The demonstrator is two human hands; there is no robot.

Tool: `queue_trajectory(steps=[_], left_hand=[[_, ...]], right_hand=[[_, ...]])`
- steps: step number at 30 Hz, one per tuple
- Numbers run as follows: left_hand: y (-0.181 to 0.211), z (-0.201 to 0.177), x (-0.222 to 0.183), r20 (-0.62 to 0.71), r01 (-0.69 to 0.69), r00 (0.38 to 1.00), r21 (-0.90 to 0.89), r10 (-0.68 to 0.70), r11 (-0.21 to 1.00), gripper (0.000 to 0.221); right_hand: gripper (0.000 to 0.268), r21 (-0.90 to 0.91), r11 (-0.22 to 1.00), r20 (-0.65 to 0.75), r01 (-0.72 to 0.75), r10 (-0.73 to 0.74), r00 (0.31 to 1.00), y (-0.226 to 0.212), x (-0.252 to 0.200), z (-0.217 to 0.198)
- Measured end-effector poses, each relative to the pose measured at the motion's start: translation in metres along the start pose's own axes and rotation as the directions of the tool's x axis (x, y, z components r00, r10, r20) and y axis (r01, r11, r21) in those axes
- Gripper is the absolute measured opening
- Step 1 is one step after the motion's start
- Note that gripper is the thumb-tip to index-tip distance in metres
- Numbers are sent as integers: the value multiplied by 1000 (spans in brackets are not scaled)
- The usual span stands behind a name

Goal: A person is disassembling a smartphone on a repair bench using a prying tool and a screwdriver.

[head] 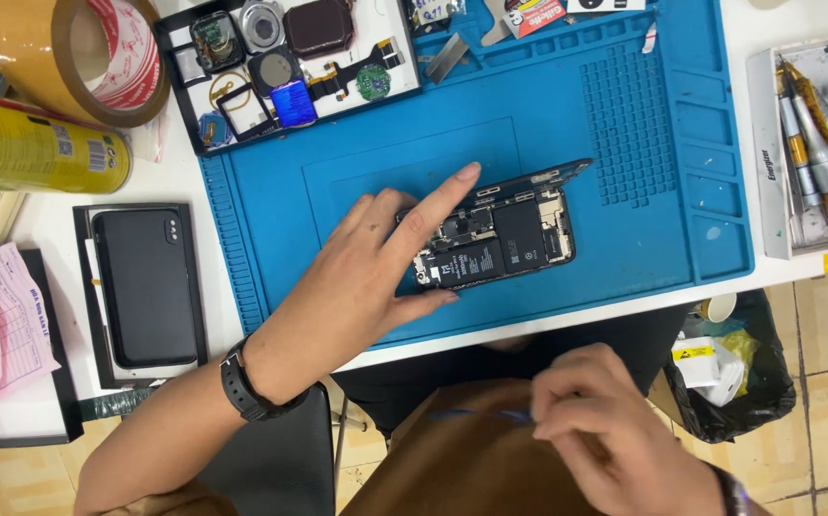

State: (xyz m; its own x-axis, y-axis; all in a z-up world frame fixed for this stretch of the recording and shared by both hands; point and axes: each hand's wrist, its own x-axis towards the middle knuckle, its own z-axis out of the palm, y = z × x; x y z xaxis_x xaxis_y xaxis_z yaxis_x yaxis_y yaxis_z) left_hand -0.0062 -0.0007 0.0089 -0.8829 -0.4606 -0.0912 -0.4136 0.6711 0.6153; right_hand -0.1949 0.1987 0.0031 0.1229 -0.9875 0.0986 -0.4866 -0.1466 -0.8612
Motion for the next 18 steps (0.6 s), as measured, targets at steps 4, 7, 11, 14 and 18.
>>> queue_trajectory(steps=[4,7,11,14,18], left_hand=[[4,-3,3,-2,-13,1000,-8,13,1000,93],[9,-5,6,41,51,998,-13,-50,999,94],[3,11,3,-145,62,988,127,-43,990,108],[10,19,4,-211,313,943,303,-256,900,120],[-4,27,-3,-214,271,956,376,-202,886,128]], right_hand=[[28,331,942,-213,-51,127,969,36,-57,-51],[27,413,908,-527,-63,295,797,88,-112,-76],[14,682,718,-667,-139,689,283,214,-216,-95],[19,802,581,-570,-136,814,117,316,-282,-57],[26,874,339,-456,-349,820,-346,414,-368,16]])
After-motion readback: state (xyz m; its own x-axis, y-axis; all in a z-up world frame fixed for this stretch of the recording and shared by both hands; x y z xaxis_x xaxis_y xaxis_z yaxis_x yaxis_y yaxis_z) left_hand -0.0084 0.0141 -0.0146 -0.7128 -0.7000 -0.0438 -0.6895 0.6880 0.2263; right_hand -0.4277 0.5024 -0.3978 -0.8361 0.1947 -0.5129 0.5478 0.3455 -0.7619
